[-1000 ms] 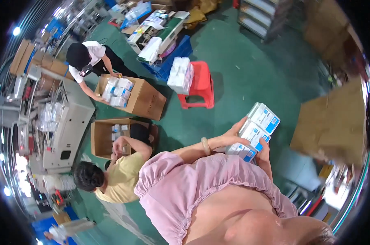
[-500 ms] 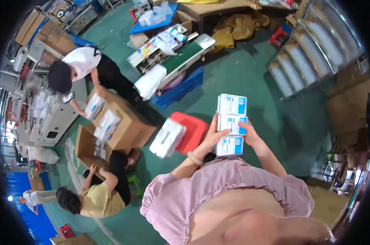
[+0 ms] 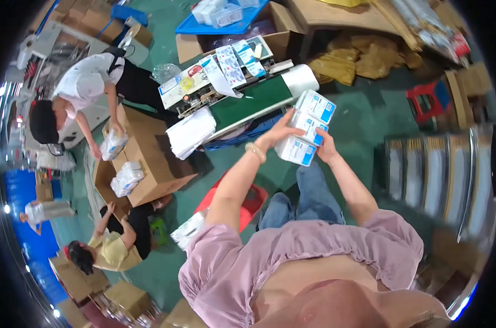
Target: Packing groups of small boxes into large plastic bags for distribution.
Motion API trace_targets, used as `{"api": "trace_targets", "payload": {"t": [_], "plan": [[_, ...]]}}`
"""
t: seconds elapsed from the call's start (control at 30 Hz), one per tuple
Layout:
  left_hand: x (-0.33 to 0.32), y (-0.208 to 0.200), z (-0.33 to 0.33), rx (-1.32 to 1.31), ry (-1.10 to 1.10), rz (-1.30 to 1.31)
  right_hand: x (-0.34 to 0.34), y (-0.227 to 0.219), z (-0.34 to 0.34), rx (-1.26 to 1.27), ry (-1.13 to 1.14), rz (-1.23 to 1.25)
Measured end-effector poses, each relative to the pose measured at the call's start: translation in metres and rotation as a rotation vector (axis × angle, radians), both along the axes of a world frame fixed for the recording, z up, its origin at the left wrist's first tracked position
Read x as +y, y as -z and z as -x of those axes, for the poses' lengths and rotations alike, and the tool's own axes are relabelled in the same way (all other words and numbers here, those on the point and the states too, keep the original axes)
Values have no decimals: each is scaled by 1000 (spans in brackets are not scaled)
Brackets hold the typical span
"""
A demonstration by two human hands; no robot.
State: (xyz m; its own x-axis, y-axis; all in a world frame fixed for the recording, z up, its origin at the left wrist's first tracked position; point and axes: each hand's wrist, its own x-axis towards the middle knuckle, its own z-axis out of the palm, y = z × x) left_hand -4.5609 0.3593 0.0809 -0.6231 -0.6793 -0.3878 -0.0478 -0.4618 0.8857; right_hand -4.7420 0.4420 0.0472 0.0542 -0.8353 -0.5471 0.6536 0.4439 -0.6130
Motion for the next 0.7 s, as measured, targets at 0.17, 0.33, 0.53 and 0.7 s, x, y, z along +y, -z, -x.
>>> {"api": "trace_targets", "payload": {"t": [0.17, 0.33, 0.53, 0.7], "plan": [[-157, 63, -11, -210, 150, 43, -139, 76, -16, -141, 25, -22], [-197, 96, -16, -743, 196, 411, -185, 114, -30, 350, -115, -165], [-95, 99, -70, -761, -1017, 519, -185, 120, 4, 387, -141, -199], [-44, 136, -242, -1651, -1324, 850, -98, 130, 28, 478, -576, -340]]}}
